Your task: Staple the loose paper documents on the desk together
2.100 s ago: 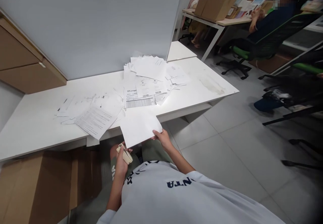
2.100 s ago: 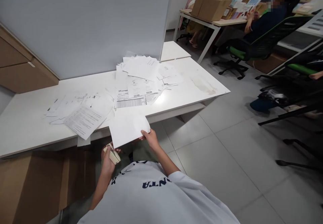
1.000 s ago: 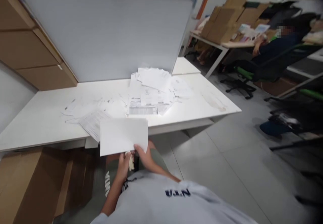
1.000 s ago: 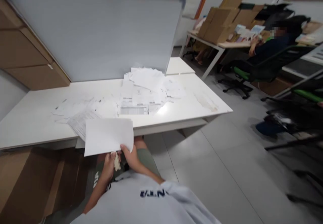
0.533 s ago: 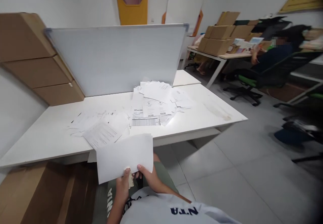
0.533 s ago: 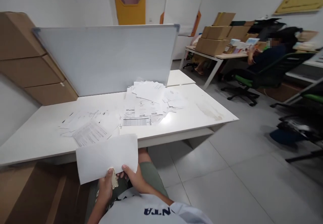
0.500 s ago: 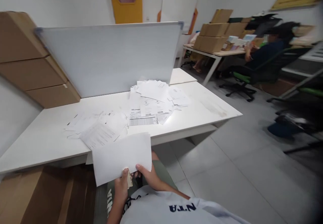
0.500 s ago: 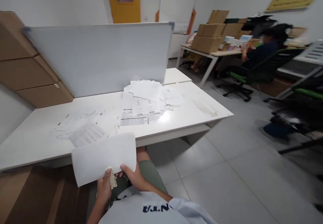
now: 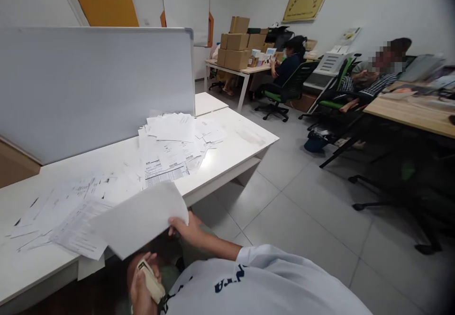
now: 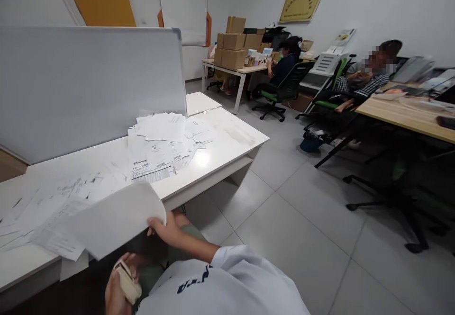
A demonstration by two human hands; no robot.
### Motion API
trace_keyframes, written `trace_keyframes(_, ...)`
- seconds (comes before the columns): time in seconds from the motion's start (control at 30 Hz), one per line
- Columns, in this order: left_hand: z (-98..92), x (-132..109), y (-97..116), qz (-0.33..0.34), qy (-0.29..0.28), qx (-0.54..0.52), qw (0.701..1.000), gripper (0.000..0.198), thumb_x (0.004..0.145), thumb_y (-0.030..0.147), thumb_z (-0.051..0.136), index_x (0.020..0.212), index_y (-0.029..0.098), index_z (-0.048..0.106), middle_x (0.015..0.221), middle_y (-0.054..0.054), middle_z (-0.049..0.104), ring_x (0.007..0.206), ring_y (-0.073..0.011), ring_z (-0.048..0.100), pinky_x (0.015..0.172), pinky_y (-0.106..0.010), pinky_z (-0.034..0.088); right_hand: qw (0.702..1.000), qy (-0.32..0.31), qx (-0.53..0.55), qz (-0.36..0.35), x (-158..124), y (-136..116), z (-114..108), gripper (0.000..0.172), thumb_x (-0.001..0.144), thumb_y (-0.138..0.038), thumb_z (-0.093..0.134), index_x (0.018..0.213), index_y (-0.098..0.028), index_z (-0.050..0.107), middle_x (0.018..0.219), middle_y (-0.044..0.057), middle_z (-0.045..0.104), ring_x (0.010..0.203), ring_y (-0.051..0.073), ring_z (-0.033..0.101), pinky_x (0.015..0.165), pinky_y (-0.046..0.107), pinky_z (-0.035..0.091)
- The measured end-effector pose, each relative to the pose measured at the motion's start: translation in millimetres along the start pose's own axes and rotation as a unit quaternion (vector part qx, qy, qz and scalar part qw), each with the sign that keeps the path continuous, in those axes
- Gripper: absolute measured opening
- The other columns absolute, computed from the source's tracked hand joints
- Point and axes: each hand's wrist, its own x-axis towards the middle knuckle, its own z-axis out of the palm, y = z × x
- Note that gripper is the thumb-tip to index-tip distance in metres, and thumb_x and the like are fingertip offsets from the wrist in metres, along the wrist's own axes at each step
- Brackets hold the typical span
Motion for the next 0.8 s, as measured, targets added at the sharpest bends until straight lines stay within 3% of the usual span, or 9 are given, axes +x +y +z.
trace_keyframes(0.07,-19.3,-0.9,-20.0,-0.043,0.041,-0.019,0.998,0.050,0.050,0.076,0.073,0.078,0.035,0.070,0.076,0.001,0.068,0.054,-0.0140,0.048,0.047,-0.030,0.040,0.992,0.083,-0.054,-0.076,27.8,-22.2,-17.8,0.041,0.086,-0.057,0.054,0.079,-0.021,0.072,0.054,0.001,0.062,0.053,0.018,0.059,0.057,0.030,0.051)
trace_keyframes(0.13,-36.8,-1.2,-42.1,-0.090,0.073,-0.030,0.993,0.050,0.045,0.079,0.073,0.075,0.038,0.071,0.069,0.001,0.065,0.049,-0.0129,0.046,0.047,-0.030,0.038,0.961,0.159,-0.130,-0.187,56.7,-49.4,-40.1,0.038,0.088,-0.052,0.052,0.101,-0.023,0.073,0.086,0.008,0.074,0.080,0.022,0.070,0.078,0.035,0.055)
trace_keyframes(0.2,-48.9,-1.3,-60.1,-0.103,0.077,-0.054,0.990,0.052,0.045,0.080,0.072,0.074,0.038,0.070,0.061,0.000,0.059,0.045,-0.0122,0.041,0.044,-0.030,0.034,0.915,0.186,-0.221,-0.282,85.8,-73.3,-64.6,0.044,0.086,-0.047,0.056,0.121,-0.024,0.067,0.129,0.011,0.065,0.118,0.026,0.063,0.099,0.037,0.049)
trace_keyframes(0.27,-54.5,-2.0,-71.0,-0.090,0.068,-0.083,0.990,0.056,0.045,0.082,0.071,0.075,0.035,0.070,0.060,-0.001,0.055,0.044,-0.0117,0.037,0.043,-0.030,0.030,0.876,0.203,-0.307,-0.312,116.4,-84.9,-87.0,0.048,0.085,-0.040,0.057,0.129,-0.022,0.062,0.146,0.011,0.053,0.135,0.027,0.049,0.107,0.037,0.044)
trace_keyframes(0.37,-56.4,-4.0,-77.1,-0.089,0.052,-0.113,0.988,0.065,0.043,0.080,0.076,0.082,0.028,0.069,0.063,-0.001,0.054,0.047,-0.0113,0.036,0.043,-0.029,0.030,0.835,0.248,-0.383,-0.307,162.3,-69.3,-106.3,0.050,0.084,-0.023,0.051,0.134,-0.016,0.058,0.151,0.014,0.046,0.142,0.026,0.040,0.113,0.042,0.038)
trace_keyframes(0.53,-62.5,-12.5,-82.0,-0.106,0.059,-0.177,0.977,0.069,0.052,0.072,0.079,0.093,0.019,0.063,0.067,0.001,0.054,0.051,-0.0090,0.038,0.044,-0.025,0.032,0.842,0.180,-0.478,-0.174,202.3,-8.3,-113.4,0.059,0.074,-0.002,0.043,0.129,-0.009,0.061,0.143,0.018,0.054,0.132,0.023,0.050,0.105,0.040,0.045)
trace_keyframes(0.6,-63.7,-15.8,-84.7,-0.122,0.065,-0.199,0.970,0.068,0.056,0.069,0.079,0.095,0.016,0.060,0.066,0.002,0.053,0.050,-0.0074,0.037,0.044,-0.022,0.030,0.815,0.151,-0.534,-0.167,202.8,4.5,-117.0,0.060,0.073,0.000,0.043,0.128,-0.010,0.064,0.145,0.018,0.053,0.125,0.025,0.054,0.100,0.041,0.047)
trace_keyframes(0.7,-62.2,-15.8,-87.2,-0.127,0.072,-0.218,0.965,0.061,0.068,0.064,0.076,0.096,0.013,0.060,0.064,0.003,0.052,0.049,-0.0071,0.038,0.044,-0.021,0.029,0.764,0.173,-0.590,-0.194,189.9,11.4,-109.5,0.060,0.075,-0.002,0.045,0.131,-0.014,0.063,0.151,0.016,0.047,0.117,0.030,0.055,0.094,0.049,0.047)
trace_keyframes(0.8,-57.2,-13.1,-85.5,-0.137,0.075,-0.230,0.961,0.051,0.076,0.054,0.075,0.097,0.010,0.062,0.065,0.001,0.053,0.049,-0.0074,0.040,0.044,-0.022,0.030,0.752,0.139,-0.597,-0.242,168.1,15.0,-66.7,0.057,0.078,-0.004,0.044,0.130,-0.016,0.063,0.151,0.013,0.047,0.116,0.031,0.052,0.098,0.051,0.043)
